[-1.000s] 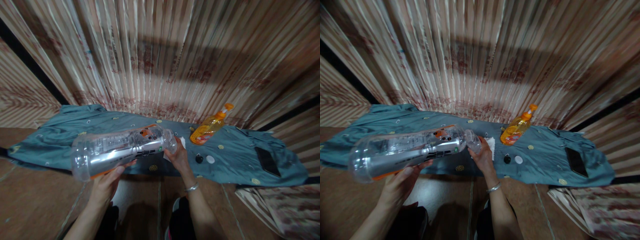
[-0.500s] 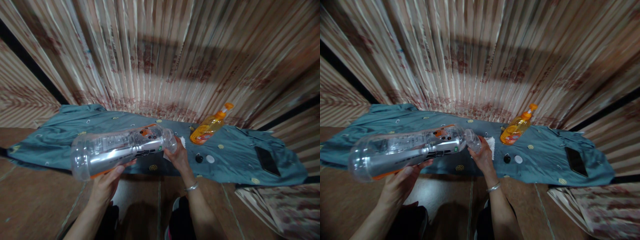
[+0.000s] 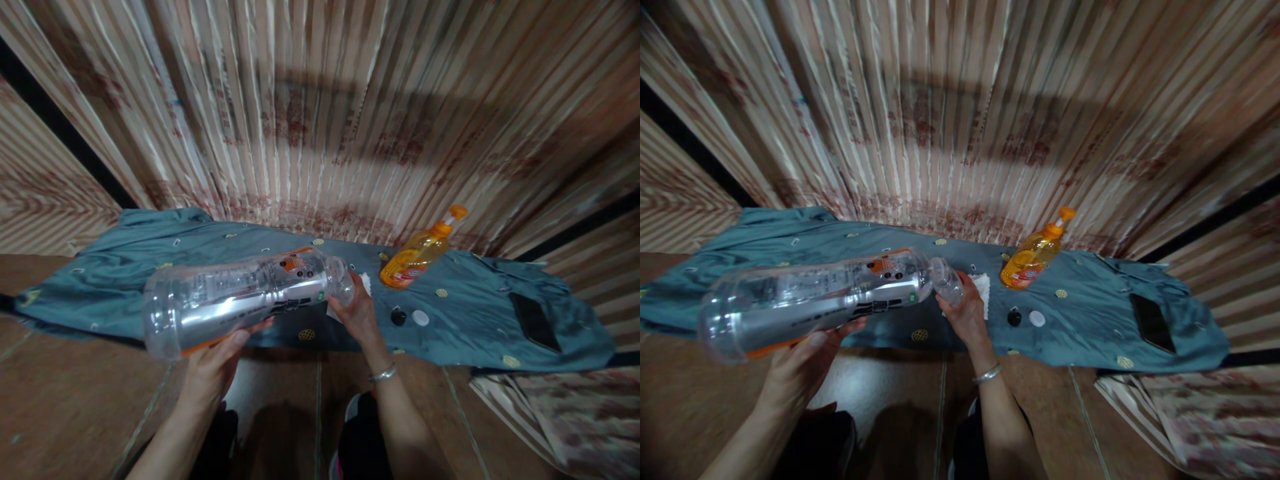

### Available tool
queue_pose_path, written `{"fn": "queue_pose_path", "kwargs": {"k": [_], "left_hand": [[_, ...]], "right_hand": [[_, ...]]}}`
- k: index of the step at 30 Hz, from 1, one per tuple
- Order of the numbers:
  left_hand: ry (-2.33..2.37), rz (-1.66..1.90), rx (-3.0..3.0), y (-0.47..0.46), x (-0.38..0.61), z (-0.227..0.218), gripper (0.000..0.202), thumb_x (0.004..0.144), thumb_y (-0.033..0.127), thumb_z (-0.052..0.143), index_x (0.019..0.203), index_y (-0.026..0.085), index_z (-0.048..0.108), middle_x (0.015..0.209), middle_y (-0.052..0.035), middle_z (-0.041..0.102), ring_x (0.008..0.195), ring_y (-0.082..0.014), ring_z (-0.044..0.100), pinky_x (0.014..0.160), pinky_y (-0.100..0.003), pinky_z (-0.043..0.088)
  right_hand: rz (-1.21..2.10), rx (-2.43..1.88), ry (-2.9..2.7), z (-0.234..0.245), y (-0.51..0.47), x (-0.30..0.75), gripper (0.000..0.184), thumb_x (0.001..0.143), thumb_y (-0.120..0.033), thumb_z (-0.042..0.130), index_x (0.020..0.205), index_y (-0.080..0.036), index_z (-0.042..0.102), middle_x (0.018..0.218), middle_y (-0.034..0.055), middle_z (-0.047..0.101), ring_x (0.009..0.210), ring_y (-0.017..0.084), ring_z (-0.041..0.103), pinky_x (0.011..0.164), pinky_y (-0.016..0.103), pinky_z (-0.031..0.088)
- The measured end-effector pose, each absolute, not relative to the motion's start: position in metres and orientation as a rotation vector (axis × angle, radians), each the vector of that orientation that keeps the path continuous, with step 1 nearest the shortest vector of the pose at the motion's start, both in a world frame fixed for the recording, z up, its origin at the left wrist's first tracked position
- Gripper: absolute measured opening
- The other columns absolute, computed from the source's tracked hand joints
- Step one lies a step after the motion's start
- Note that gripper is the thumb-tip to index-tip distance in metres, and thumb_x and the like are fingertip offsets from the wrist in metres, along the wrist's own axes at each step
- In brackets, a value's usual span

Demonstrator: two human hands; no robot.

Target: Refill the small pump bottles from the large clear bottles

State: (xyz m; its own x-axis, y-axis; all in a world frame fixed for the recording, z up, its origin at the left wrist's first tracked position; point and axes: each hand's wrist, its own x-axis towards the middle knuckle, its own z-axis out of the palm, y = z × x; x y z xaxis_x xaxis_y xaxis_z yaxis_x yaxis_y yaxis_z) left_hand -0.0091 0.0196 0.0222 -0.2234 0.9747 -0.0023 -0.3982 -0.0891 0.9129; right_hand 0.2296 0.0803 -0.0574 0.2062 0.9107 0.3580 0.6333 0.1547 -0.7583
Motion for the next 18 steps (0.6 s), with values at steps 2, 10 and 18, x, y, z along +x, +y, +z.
{"fn": "queue_pose_path", "kwargs": {"k": [2,10,18], "left_hand": [[1.015,1.562,0.824,0.0197,-0.0092,0.0216,0.032,0.052,0.042,0.088,0.077,0.023,0.081,0.086,-0.0083,0.081,0.079,-0.0302,0.075,0.079,-0.045,0.063],[1.006,1.555,0.862,0.0202,-0.0099,0.0221,0.033,0.052,0.046,0.087,0.074,0.023,0.081,0.078,-0.0084,0.080,0.074,-0.0282,0.075,0.074,-0.039,0.064],[1.028,1.527,0.867,0.0198,-0.0109,0.0193,0.034,0.052,0.049,0.087,0.072,0.022,0.081,0.083,-0.0093,0.081,0.079,-0.0282,0.075,0.079,-0.039,0.062]], "right_hand": [[0.374,-1.550,-1.510,-0.0573,0.0802,0.2294,0.060,0.073,-0.040,0.071,0.127,-0.022,0.053,0.118,0.0104,0.069,0.107,0.029,0.067,0.092,0.046,0.055],[0.393,-1.571,-1.493,-0.0552,0.0789,0.2281,0.062,0.072,-0.041,0.071,0.128,-0.019,0.053,0.116,0.0121,0.070,0.105,0.029,0.068,0.091,0.046,0.056],[0.370,-1.582,-1.496,-0.0562,0.0798,0.2287,0.061,0.072,-0.040,0.072,0.127,-0.020,0.053,0.117,0.0112,0.070,0.107,0.030,0.068,0.091,0.046,0.056]]}}
